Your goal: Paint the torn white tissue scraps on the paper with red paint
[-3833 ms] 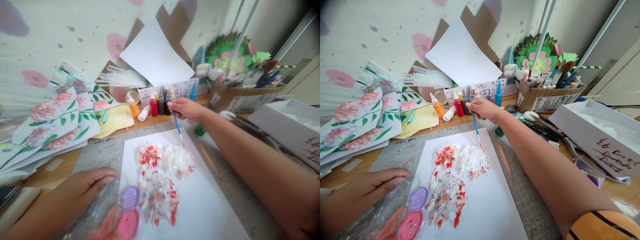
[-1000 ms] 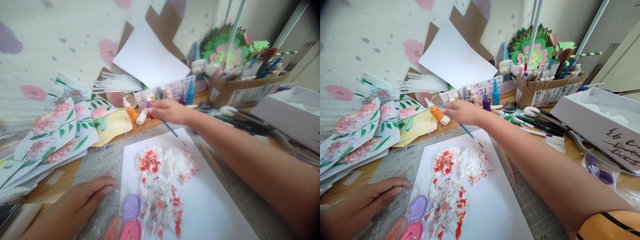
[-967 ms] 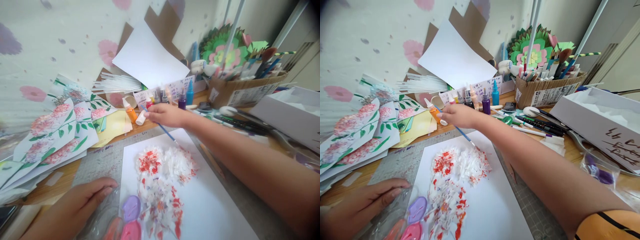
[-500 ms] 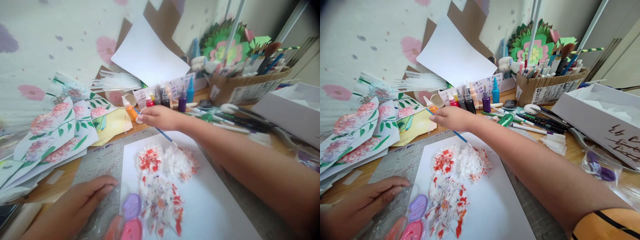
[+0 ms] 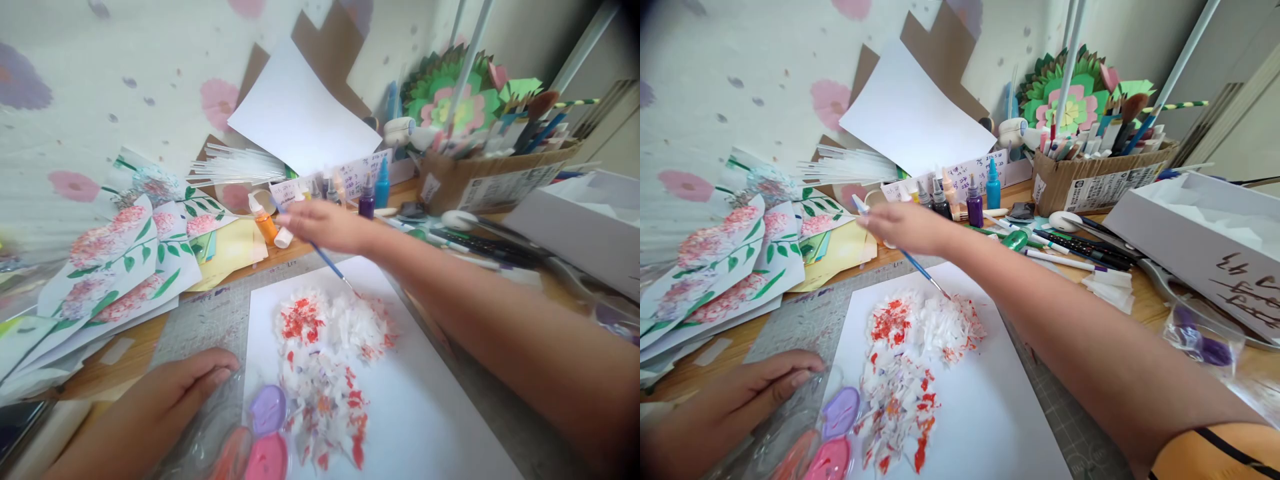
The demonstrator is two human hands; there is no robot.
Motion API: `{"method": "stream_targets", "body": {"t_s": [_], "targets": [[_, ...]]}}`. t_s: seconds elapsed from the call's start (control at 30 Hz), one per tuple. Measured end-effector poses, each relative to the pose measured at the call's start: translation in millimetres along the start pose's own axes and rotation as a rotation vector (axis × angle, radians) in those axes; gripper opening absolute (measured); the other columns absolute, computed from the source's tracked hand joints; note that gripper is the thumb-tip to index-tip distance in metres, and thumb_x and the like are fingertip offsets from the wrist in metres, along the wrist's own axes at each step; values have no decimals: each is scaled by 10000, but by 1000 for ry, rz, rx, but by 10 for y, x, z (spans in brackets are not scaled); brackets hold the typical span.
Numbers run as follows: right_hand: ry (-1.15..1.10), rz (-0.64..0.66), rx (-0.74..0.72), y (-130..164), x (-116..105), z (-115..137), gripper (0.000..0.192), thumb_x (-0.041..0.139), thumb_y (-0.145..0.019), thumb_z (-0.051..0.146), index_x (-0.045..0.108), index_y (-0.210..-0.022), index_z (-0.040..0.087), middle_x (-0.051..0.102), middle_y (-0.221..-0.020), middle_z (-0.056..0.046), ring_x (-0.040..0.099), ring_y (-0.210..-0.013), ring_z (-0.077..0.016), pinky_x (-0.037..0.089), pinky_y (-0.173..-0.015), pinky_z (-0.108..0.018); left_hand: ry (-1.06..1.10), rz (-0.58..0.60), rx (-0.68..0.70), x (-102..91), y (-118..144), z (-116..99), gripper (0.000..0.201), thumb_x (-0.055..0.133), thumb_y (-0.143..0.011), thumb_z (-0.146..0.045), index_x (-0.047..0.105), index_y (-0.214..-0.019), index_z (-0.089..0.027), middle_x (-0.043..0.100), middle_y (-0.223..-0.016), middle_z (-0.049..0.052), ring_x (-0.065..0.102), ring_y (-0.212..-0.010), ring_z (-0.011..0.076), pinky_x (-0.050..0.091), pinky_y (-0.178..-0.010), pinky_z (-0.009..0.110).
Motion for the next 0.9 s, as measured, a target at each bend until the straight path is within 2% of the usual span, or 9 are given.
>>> {"method": "stream_targets", "body": {"t_s": [0.1, 0.17, 0.3, 0.37, 0.43, 0.6, 0.67, 0.8, 0.9], "targets": [[-105, -196, -38, 38, -245, 79, 361, 231, -962, 274, 301, -625, 163, 315, -540, 47, 293, -497, -47, 271, -542, -202, 57, -68, -41, -47, 24, -53, 307, 387, -809, -374, 656, -810, -226, 702, -984, -21, 616, -960, 193, 498, -741, 223], [-15, -109, -31, 25, -194, 89, 344, 284, -951, 269, 331, -630, 156, 343, -559, 41, 314, -516, -51, 271, -554, -206, 91, -90, -56, -64, 45, -116, 296, 391, -803, -366, 642, -755, -216, 706, -921, -18, 621, -915, 187, 491, -722, 223], [203, 265, -31, -39, 266, 21, 255, 505, -859, 253, 443, -647, 126, 427, -616, 21, 358, -587, -68, 277, -602, -222, 112, -89, -67, -67, 50, -156, 288, 407, -801, -373, 626, -718, -207, 702, -858, -15, 622, -853, 173, 480, -703, 212], [183, 340, -43, -58, 398, 17, 263, 517, -850, 266, 450, -637, 126, 425, -603, 24, 361, -580, -69, 285, -602, -221, 110, -93, -56, -69, 39, -135, 291, 413, -807, -381, 640, -746, -209, 703, -891, -17, 622, -865, 170, 479, -710, 208], [140, 333, -71, -64, 380, 58, 284, 444, -890, 278, 413, -646, 135, 398, -619, 32, 360, -586, -62, 305, -613, -210, 93, -72, -27, -61, 30, -129, 303, 410, -815, -388, 655, -775, -216, 705, -920, -22, 624, -874, 167, 481, -716, 205], [-4, 85, -218, -56, 8, 201, 323, 306, -940, 238, 346, -633, 147, 351, -635, 31, 338, -600, -52, 308, -632, -199, 70, -60, -8, -71, 38, -160, 343, 387, -840, -401, 672, -787, -217, 709, -885, -22, 628, -849, 158, 478, -723, 200], [125, 150, -206, -56, 73, 172, 309, 346, -929, 248, 364, -639, 143, 362, -629, 29, 337, -595, -57, 288, -619, -210, 54, -38, -15, -58, 38, -152, 355, 381, -852, -411, 680, -844, -221, 708, -905, -21, 629, -866, 155, 476, -743, 196], [316, 383, -194, -17, 384, 160, 276, 416, -905, 282, 384, -669, 143, 384, -612, 31, 338, -575, -64, 262, -597, -221, 8, 14, -4, -13, 26, -86, 364, 367, -867, -424, 677, -920, -241, 706, -959, -21, 632, -909, 158, 480, -760, 191], [217, 344, -299, 34, 364, 347, 275, 403, -909, 247, 350, -658, 148, 367, -623, 36, 348, -588, -54, 279, -611, -204, 13, 12, 3, -8, 24, -57, 362, 368, -867, -434, 673, -922, -246, 704, -962, -17, 631, -918, 162, 478, -766, 192]]}}
Point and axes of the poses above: each hand's wrist, its own y-axis away from the middle knuckle, its own x-axis out of the palm, z = x × y, the point moved 6 cm from there along -y, towards the middle knuckle
